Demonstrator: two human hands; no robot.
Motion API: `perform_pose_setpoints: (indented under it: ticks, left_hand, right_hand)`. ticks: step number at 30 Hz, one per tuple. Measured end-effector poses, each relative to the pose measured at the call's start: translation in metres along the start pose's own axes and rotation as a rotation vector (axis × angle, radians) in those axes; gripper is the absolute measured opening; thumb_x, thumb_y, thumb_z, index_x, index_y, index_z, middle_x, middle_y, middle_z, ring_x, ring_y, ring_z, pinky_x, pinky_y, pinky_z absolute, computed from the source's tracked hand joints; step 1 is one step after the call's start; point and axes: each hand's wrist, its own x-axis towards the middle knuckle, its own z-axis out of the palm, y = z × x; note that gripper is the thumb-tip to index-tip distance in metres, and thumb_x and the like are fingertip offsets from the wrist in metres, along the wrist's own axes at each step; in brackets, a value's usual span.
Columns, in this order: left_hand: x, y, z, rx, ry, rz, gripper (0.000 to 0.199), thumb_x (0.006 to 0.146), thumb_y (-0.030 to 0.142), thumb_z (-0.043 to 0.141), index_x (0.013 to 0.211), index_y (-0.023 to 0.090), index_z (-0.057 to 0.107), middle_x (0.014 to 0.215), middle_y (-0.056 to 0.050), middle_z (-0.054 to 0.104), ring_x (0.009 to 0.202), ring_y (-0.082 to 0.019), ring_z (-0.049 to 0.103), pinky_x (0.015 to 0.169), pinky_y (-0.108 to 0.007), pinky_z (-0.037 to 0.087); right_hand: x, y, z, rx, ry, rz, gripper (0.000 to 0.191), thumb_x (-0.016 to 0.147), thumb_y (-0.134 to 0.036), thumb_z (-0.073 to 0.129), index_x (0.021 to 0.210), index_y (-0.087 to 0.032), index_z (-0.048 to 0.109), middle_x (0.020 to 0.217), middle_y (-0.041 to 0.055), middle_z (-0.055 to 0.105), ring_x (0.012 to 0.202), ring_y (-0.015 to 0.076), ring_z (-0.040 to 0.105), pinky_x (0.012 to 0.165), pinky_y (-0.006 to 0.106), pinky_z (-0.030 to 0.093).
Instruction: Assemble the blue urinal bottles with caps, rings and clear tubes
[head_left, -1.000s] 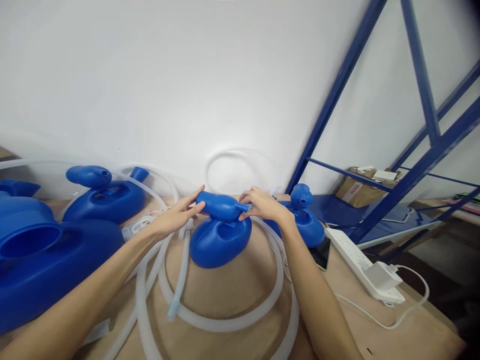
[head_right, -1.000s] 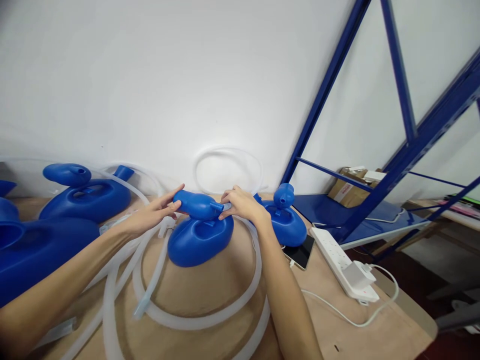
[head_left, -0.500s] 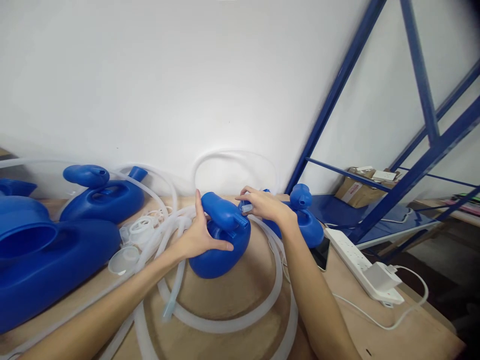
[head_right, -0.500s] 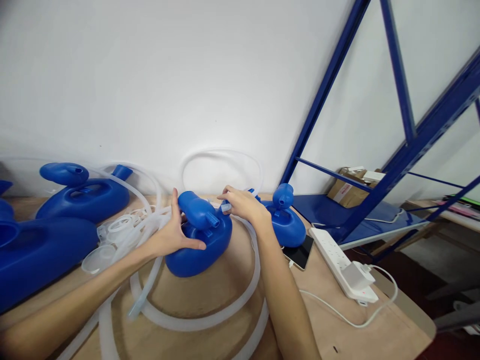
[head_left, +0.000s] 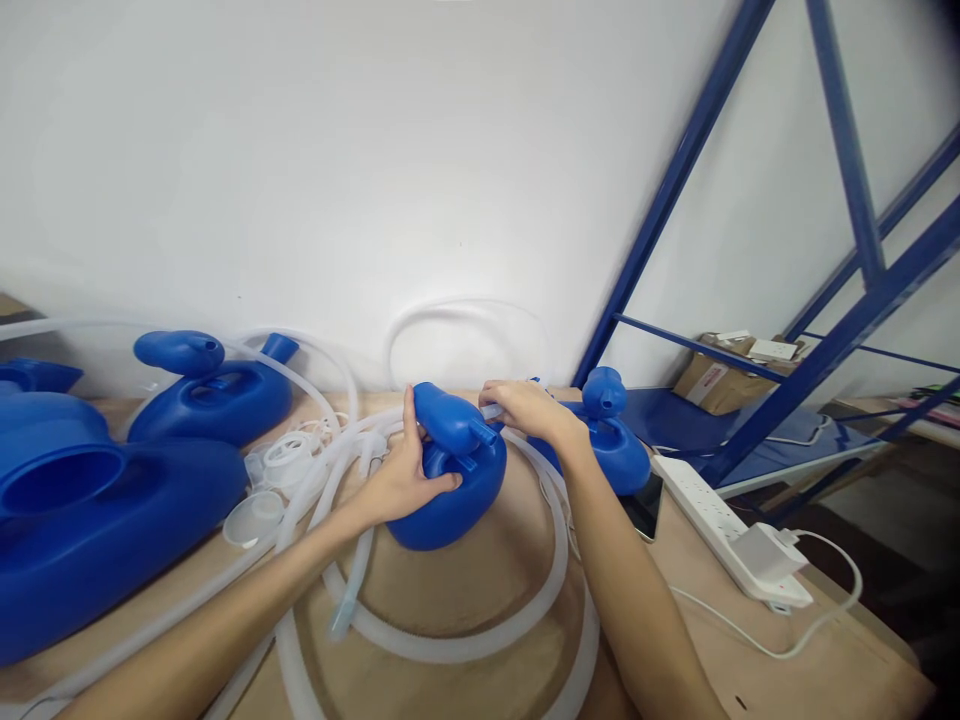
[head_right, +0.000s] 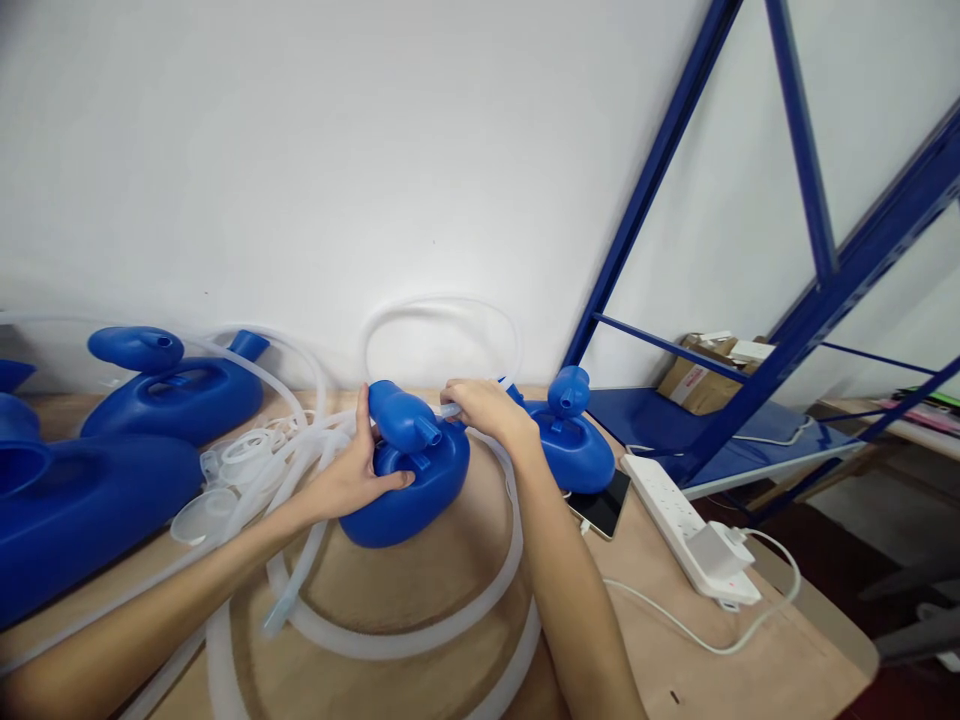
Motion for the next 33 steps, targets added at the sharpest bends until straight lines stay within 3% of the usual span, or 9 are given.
perform_pose_setpoints:
  ticks: [4,6,10,14,16,20,24,29,33]
  left_hand:
    - [0.001,0.001,-0.002,-0.045,-0.023,-0.028,0.142,0.077,0.030,0.079,0.158,0.018,-0.036,0.142,-0.019,0.063,0.131,-0.032,0.060,0.120,-0.056,0.035]
    - [0.002,0.002,-0.004,-0.073,-0.042,-0.028,0.140,0.076,0.029,0.077,0.159,0.017,-0.034,0.139,-0.018,0.065,0.128,-0.031,0.062,0.120,-0.055,0.036]
    - [0.006,0.003,-0.013,-0.161,-0.041,-0.064,0.134,0.072,0.020,0.071,0.162,0.016,-0.029,0.136,-0.015,0.067,0.124,-0.029,0.064,0.117,-0.048,0.041]
    - [0.012,0.002,-0.026,-0.181,0.032,-0.179,0.131,0.066,0.014,0.066,0.166,0.017,-0.019,0.129,-0.012,0.071,0.118,-0.029,0.068,0.115,-0.047,0.044]
    - [0.013,0.002,-0.032,-0.157,0.057,-0.212,0.128,0.065,0.014,0.065,0.167,0.017,-0.013,0.124,-0.011,0.073,0.114,-0.029,0.069,0.113,-0.048,0.046]
    - [0.013,0.001,-0.037,-0.071,0.111,-0.199,0.124,0.065,0.017,0.064,0.167,0.013,-0.004,0.121,-0.011,0.072,0.113,-0.030,0.068,0.112,-0.046,0.045]
    - [0.011,-0.004,-0.035,0.011,0.124,-0.189,0.121,0.068,0.020,0.063,0.167,0.014,-0.005,0.113,-0.009,0.073,0.103,-0.029,0.070,0.105,-0.046,0.049]
    - [0.009,-0.006,-0.031,0.090,0.125,-0.134,0.121,0.070,0.018,0.061,0.166,0.009,-0.012,0.079,0.001,0.071,0.078,-0.027,0.070,0.091,-0.044,0.054]
    - [0.009,-0.003,-0.029,0.111,0.123,-0.117,0.122,0.069,0.018,0.061,0.167,0.011,-0.011,0.081,0.001,0.071,0.075,-0.025,0.068,0.085,-0.041,0.053]
  right_hand:
    - [0.000,0.012,-0.001,0.126,0.030,-0.035,0.010,0.091,-0.018,0.067,0.099,-0.022,0.072,0.109,0.0044,0.074,0.097,0.0212,0.068,0.078,0.028,0.044]
    - [-0.002,0.021,-0.001,0.178,0.048,-0.038,0.016,0.090,-0.027,0.072,0.105,-0.023,0.071,0.111,0.0034,0.073,0.099,0.0213,0.067,0.082,0.029,0.047]
    - [-0.013,0.039,-0.001,0.283,0.063,-0.012,0.061,0.082,-0.034,0.081,0.139,-0.028,0.061,0.135,0.0058,0.062,0.112,0.0237,0.064,0.095,0.035,0.050]
    - [-0.022,0.049,0.001,0.217,-0.034,0.133,0.094,0.077,-0.023,0.082,0.161,-0.033,0.041,0.146,0.0082,0.054,0.109,0.0241,0.067,0.089,0.033,0.053]
    - [-0.021,0.049,0.006,0.152,-0.061,0.128,0.091,0.079,-0.020,0.080,0.161,-0.033,0.042,0.142,0.0083,0.058,0.109,0.0252,0.068,0.089,0.033,0.052]
    - [-0.013,0.045,0.019,0.073,0.057,0.001,0.076,0.087,-0.008,0.061,0.158,-0.029,0.047,0.139,0.0102,0.065,0.118,0.0271,0.066,0.096,0.035,0.049]
    - [-0.007,0.045,0.030,0.075,0.120,-0.016,0.083,0.076,0.001,0.055,0.154,-0.024,0.052,0.140,0.0112,0.068,0.111,0.0265,0.069,0.094,0.035,0.051]
    - [-0.008,0.043,0.038,0.106,0.168,0.007,0.088,0.071,0.002,0.052,0.155,-0.022,0.050,0.154,0.0103,0.060,0.127,0.0275,0.065,0.103,0.038,0.051]
    - [-0.011,0.038,0.043,0.108,0.197,0.024,0.089,0.069,0.000,0.053,0.156,-0.018,0.049,0.155,0.0127,0.059,0.136,0.0317,0.061,0.112,0.045,0.047]
